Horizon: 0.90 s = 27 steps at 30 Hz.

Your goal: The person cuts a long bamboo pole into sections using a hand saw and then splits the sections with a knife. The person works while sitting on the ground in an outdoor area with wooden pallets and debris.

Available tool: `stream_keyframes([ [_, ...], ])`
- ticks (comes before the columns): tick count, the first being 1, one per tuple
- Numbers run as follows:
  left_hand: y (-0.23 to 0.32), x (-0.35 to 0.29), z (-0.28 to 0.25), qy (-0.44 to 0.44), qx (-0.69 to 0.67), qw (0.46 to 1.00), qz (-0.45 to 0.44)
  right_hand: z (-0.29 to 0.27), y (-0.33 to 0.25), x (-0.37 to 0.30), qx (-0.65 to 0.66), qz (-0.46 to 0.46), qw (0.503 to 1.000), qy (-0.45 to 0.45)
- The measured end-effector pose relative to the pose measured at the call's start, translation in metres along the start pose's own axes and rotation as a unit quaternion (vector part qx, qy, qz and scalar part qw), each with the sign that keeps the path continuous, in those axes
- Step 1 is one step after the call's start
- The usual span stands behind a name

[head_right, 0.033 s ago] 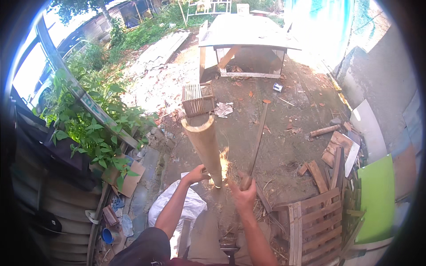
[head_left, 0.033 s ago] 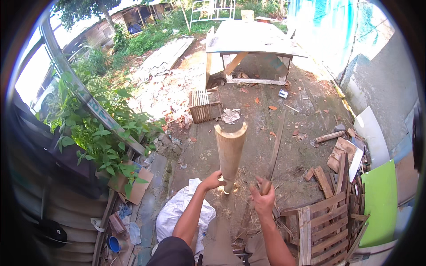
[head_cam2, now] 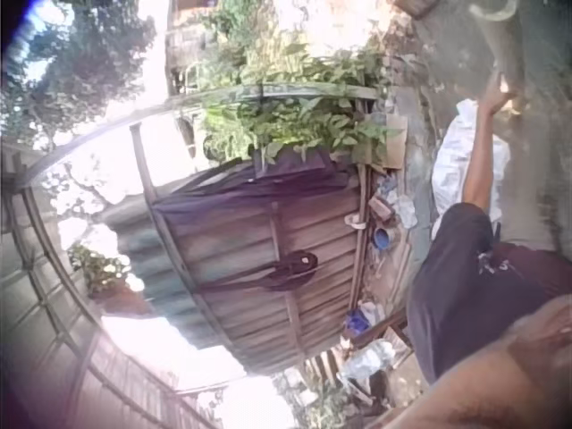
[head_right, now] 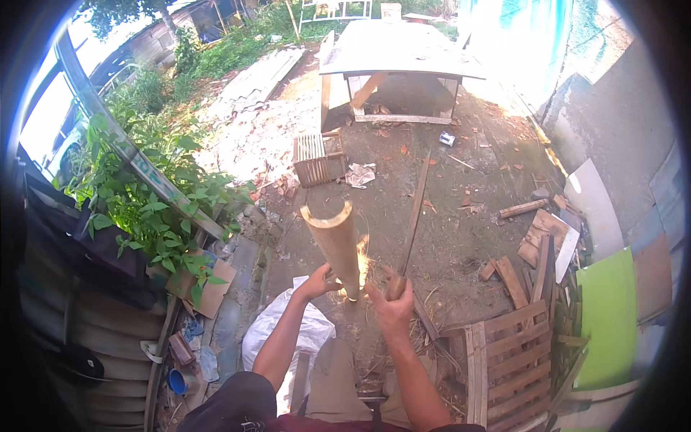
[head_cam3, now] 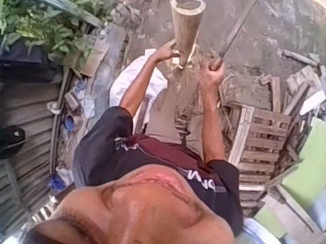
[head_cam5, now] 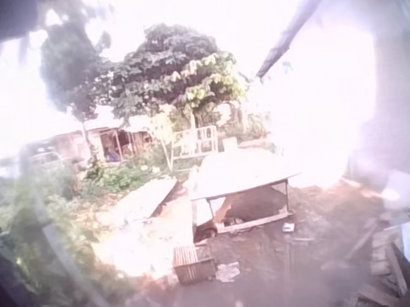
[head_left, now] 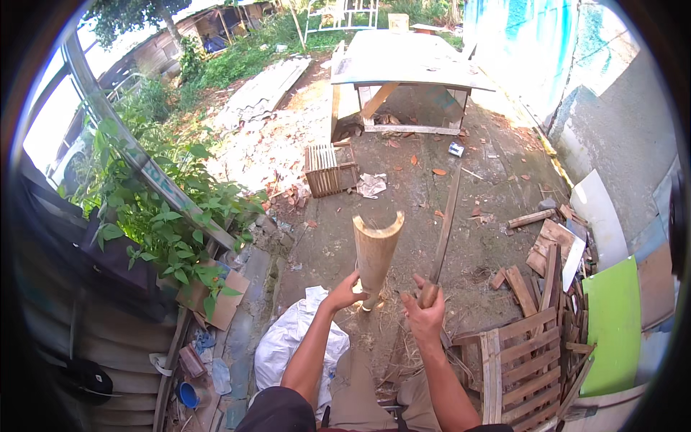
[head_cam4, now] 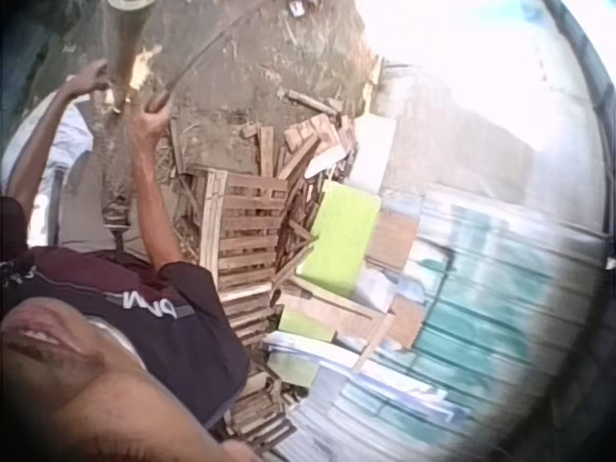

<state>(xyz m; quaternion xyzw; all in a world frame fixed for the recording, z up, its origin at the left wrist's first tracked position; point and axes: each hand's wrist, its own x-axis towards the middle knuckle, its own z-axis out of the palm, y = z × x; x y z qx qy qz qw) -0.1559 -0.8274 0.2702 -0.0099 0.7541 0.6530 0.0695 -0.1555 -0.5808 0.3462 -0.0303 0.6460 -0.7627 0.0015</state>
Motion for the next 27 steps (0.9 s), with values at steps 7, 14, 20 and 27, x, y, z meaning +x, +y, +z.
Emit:
stream_keyframes([
  [7,0.182,-0.084,0.076,0.191,-0.161,0.953,0.170,0.020,-0.119,-0.020,-0.084,0.054,0.994,-0.035],
  [14,0.203,-0.102,0.083,0.201,-0.086,0.959,0.182,0.033,-0.155,-0.065,-0.151,0.077,0.984,-0.052],
  [20,0.242,-0.114,0.069,0.213,-0.142,0.939,0.229,0.028,-0.223,-0.097,-0.092,0.023,0.995,-0.035],
  [27,0.235,-0.111,0.064,0.188,-0.198,0.942,0.197,0.018,-0.268,-0.112,-0.252,-0.081,0.963,-0.045],
])
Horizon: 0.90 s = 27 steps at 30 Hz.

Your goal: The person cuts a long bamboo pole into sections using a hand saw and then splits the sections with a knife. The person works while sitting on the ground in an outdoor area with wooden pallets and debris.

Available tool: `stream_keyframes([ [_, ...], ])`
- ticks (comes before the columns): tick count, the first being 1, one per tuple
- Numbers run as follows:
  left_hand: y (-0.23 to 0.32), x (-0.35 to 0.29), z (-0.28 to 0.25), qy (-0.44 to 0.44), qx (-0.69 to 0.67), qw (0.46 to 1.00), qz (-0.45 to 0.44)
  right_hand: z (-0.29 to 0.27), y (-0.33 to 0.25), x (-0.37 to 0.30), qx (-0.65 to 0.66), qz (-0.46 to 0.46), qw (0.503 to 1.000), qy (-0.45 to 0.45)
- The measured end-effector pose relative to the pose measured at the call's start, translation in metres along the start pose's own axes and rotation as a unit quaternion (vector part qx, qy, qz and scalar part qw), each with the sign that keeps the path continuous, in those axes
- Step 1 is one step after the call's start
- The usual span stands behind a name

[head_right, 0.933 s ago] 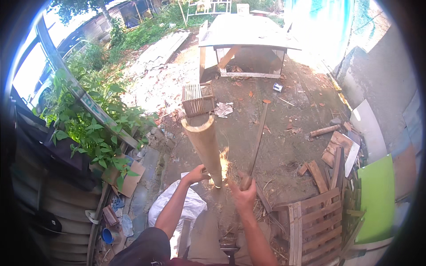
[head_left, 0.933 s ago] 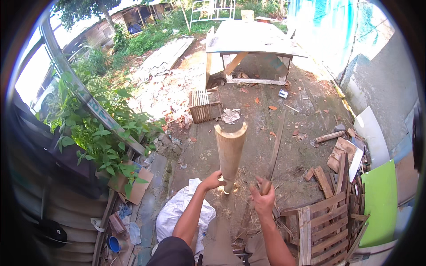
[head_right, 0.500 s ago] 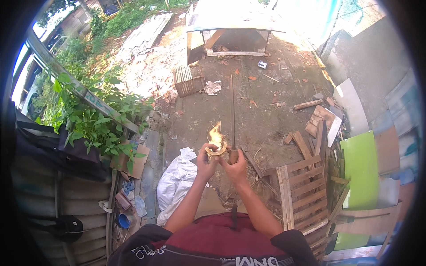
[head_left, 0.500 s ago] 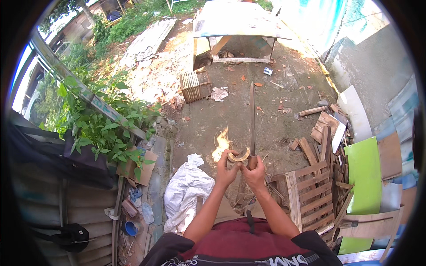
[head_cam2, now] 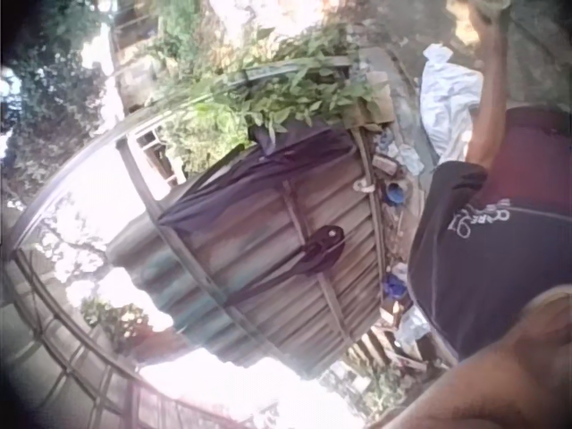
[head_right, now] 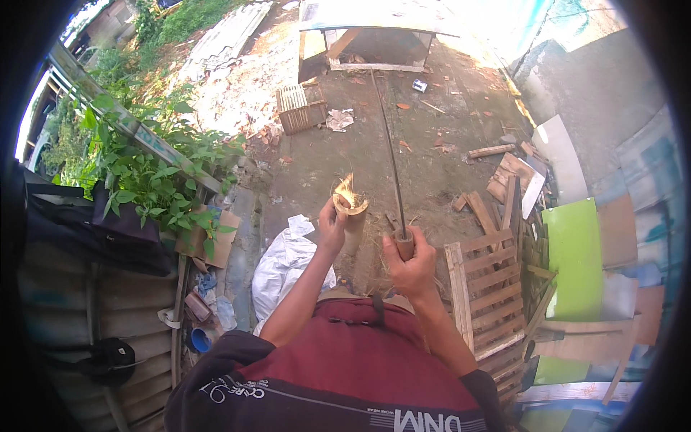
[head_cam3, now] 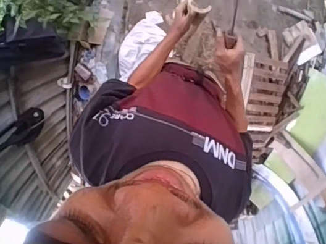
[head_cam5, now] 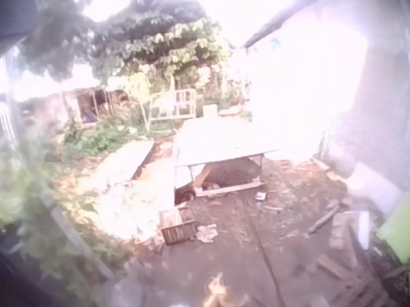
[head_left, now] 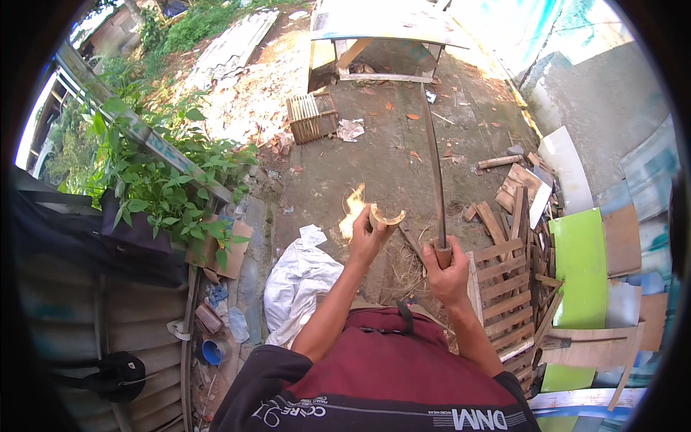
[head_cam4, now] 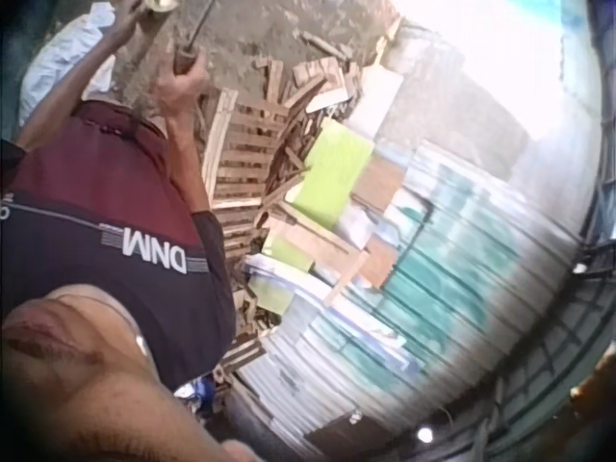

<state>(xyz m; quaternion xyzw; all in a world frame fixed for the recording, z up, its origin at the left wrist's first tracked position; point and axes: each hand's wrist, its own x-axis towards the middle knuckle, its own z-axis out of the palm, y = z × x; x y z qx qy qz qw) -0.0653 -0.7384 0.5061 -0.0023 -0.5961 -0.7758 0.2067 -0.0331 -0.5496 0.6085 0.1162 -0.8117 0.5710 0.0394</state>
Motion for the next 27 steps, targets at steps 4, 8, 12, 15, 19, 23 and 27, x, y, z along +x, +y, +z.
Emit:
stream_keyframes([
  [4,-0.011,-0.002,-0.021,-0.092,0.068,0.993,-0.034,-0.023,-0.009,0.022,-0.121,-0.033,0.990,-0.063],
  [8,0.005,-0.003,-0.021,-0.157,0.019,0.986,-0.043,-0.038,0.001,0.038,-0.299,-0.209,0.925,-0.103],
  [12,0.016,-0.003,-0.031,-0.179,0.124,0.972,-0.084,-0.027,0.007,0.037,-0.351,-0.285,0.878,-0.156],
  [15,0.025,-0.016,-0.033,-0.182,0.077,0.978,-0.068,-0.021,0.001,0.042,-0.371,-0.289,0.865,-0.175],
  [19,0.013,-0.031,-0.033,-0.152,0.160,0.974,-0.054,-0.011,0.002,0.052,-0.368,-0.347,0.839,-0.201],
  [23,0.010,-0.038,-0.025,-0.144,0.208,0.963,-0.096,0.001,-0.003,0.052,-0.380,-0.376,0.819,-0.209],
  [27,0.028,-0.031,-0.020,-0.160,0.286,0.943,-0.054,0.001,0.010,0.062,-0.403,-0.385,0.806,-0.199],
])
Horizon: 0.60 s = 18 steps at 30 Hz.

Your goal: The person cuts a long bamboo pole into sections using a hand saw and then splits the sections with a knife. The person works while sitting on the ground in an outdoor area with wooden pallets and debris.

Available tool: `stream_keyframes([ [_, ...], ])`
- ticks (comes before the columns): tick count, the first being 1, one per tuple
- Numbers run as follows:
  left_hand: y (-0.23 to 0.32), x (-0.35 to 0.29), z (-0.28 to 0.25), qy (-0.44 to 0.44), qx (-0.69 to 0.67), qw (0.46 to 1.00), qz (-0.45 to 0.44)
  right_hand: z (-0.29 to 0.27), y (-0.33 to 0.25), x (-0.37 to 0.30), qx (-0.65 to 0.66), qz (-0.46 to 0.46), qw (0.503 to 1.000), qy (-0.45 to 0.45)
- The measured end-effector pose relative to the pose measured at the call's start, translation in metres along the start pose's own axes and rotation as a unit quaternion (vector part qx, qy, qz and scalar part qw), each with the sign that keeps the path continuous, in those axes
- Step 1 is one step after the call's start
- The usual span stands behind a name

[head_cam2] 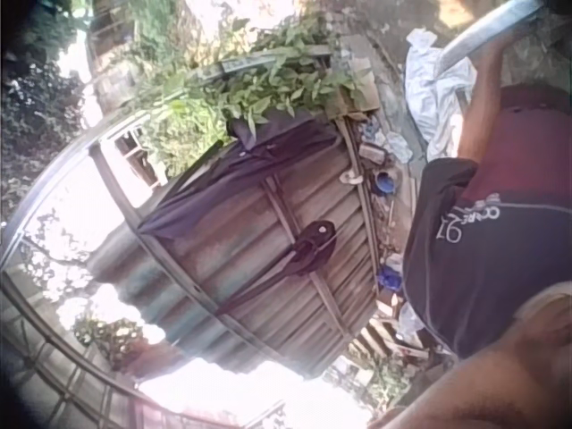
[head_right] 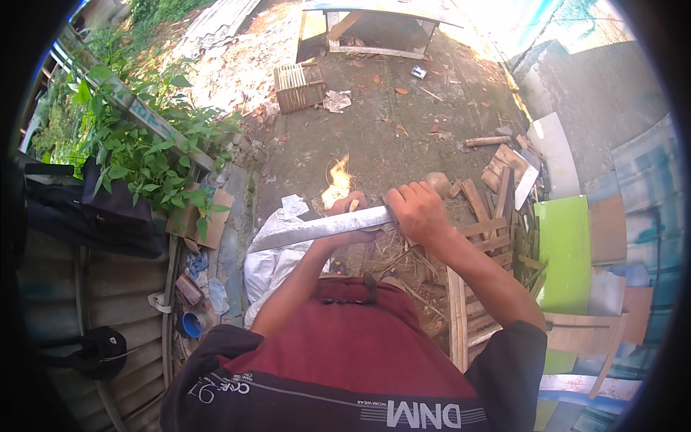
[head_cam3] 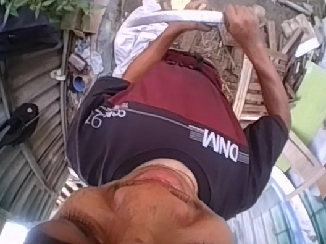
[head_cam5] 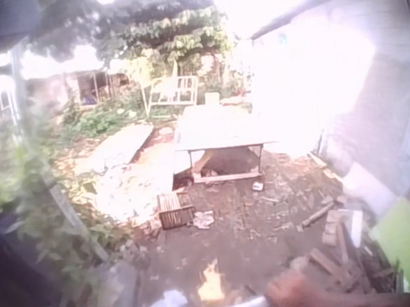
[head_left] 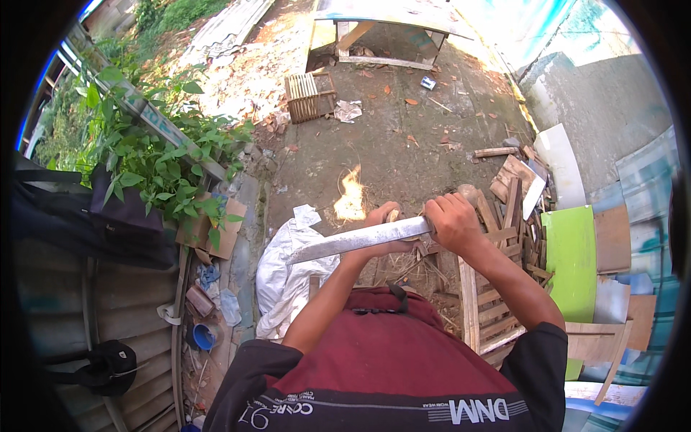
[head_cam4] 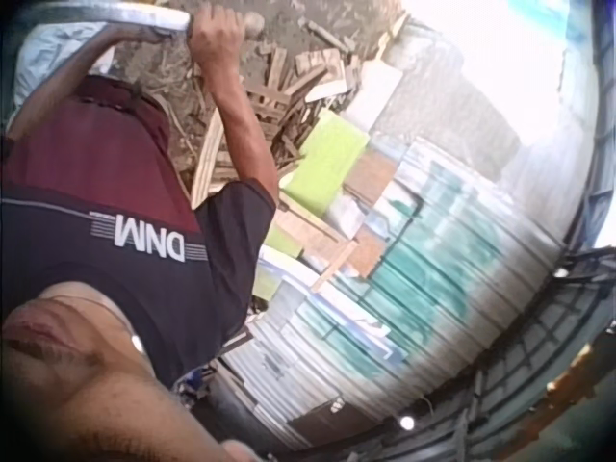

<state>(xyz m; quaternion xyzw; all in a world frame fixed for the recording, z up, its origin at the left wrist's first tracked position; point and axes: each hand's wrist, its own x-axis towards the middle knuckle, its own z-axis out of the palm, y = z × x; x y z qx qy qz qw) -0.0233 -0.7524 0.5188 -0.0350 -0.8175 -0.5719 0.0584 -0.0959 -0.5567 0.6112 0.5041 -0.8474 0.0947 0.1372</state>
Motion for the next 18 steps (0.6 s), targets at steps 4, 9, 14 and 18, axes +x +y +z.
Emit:
stream_keyframes([
  [4,-0.001,0.006,-0.009,-0.017,-0.019,1.000,-0.001,0.010,0.025,-0.008,0.013,0.011,0.999,0.037],
  [9,-0.005,-0.001,-0.027,0.010,-0.054,0.998,0.016,0.008,0.081,-0.030,-0.105,0.355,0.928,-0.041],
  [14,-0.020,-0.023,-0.044,0.095,-0.119,0.988,0.013,-0.054,0.187,-0.145,-0.121,0.583,0.801,0.061],
  [18,-0.015,0.017,-0.040,0.129,-0.204,0.970,-0.003,0.014,0.135,-0.147,0.099,0.589,0.792,0.122],
])
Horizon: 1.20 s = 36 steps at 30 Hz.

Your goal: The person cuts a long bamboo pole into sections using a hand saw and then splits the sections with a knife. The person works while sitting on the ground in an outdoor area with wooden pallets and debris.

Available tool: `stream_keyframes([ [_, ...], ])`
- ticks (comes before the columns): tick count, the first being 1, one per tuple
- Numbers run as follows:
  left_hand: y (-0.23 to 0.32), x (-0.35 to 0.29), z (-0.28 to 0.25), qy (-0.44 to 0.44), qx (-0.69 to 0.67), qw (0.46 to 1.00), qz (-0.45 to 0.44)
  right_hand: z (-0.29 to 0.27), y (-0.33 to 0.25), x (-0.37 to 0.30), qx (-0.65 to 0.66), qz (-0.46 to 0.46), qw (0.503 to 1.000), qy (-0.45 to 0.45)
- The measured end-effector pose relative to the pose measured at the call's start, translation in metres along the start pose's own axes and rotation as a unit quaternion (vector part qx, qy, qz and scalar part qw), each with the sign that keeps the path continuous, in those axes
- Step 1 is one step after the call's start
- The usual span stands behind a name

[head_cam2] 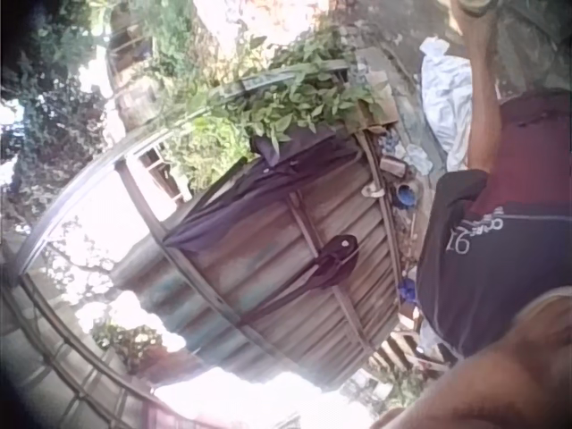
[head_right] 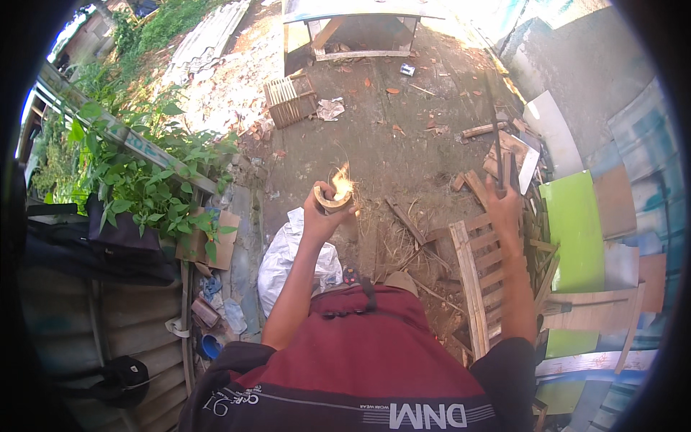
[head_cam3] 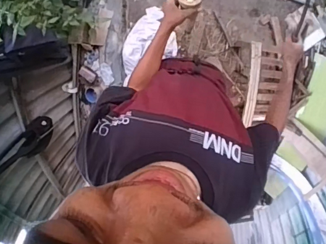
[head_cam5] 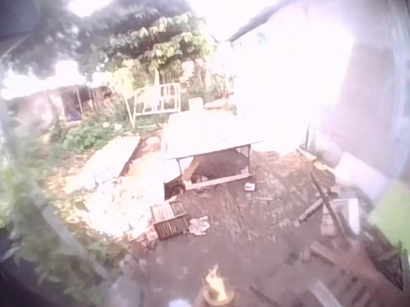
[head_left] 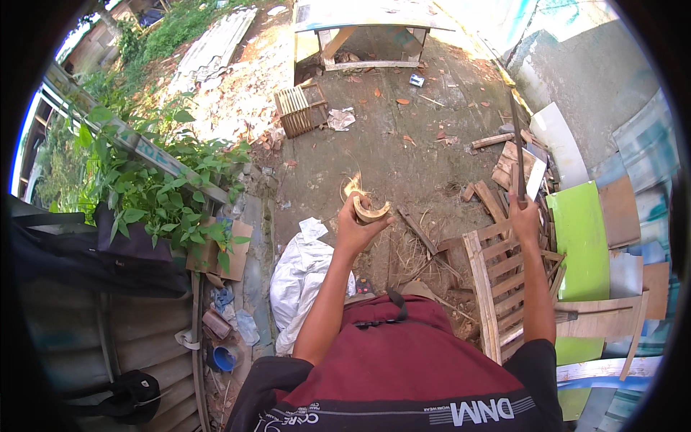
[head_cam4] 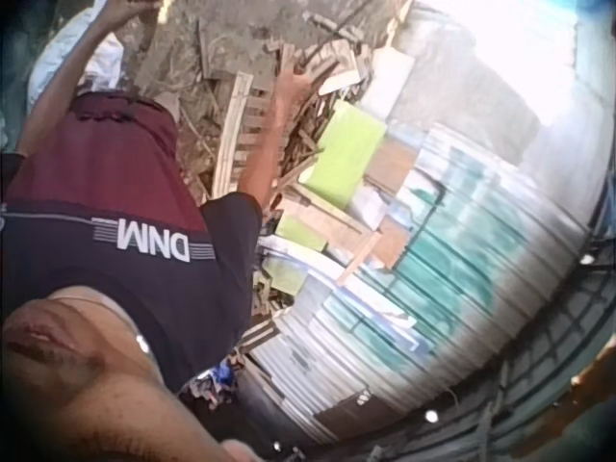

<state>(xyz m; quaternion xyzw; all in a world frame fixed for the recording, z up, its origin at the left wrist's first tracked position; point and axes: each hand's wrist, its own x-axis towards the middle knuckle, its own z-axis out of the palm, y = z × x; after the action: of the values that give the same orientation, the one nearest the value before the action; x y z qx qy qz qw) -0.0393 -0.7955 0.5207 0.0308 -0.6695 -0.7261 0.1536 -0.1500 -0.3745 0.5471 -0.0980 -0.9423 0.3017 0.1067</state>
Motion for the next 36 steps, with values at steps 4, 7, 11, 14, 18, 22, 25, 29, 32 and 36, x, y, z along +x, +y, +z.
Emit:
stream_keyframes([
  [4,-0.002,0.010,-0.003,-0.054,-0.011,0.998,0.041,0.046,-0.096,-0.111,0.281,0.062,0.947,-0.145],
  [7,-0.007,0.010,0.008,-0.034,-0.061,0.997,0.029,0.051,-0.143,-0.157,0.377,0.086,0.901,-0.199],
  [11,-0.006,0.007,0.015,-0.017,-0.082,0.996,0.036,0.036,-0.188,-0.176,0.294,-0.004,0.925,-0.240],
  [14,-0.006,-0.004,0.026,-0.019,-0.103,0.994,0.037,0.023,-0.208,-0.187,0.246,-0.033,0.938,-0.244],
  [18,0.000,-0.019,0.037,-0.012,-0.127,0.992,0.004,0.027,-0.202,-0.197,0.231,-0.071,0.942,-0.232],
  [22,0.001,-0.026,0.037,-0.009,-0.133,0.991,-0.005,0.028,-0.199,-0.206,0.240,-0.070,0.942,-0.226],
  [25,0.004,-0.025,0.034,0.010,-0.103,0.995,0.003,0.027,-0.199,-0.206,0.249,-0.066,0.935,-0.243],
  [29,0.005,-0.023,0.033,0.019,-0.095,0.995,0.002,0.025,-0.199,-0.204,0.264,-0.049,0.925,-0.269],
  [32,0.004,-0.021,0.033,0.025,-0.103,0.994,0.006,0.020,-0.204,-0.201,0.252,-0.025,0.922,-0.293],
  [36,0.005,-0.019,0.033,0.036,-0.099,0.994,0.013,0.023,-0.204,-0.200,0.245,-0.017,0.922,-0.299],
])
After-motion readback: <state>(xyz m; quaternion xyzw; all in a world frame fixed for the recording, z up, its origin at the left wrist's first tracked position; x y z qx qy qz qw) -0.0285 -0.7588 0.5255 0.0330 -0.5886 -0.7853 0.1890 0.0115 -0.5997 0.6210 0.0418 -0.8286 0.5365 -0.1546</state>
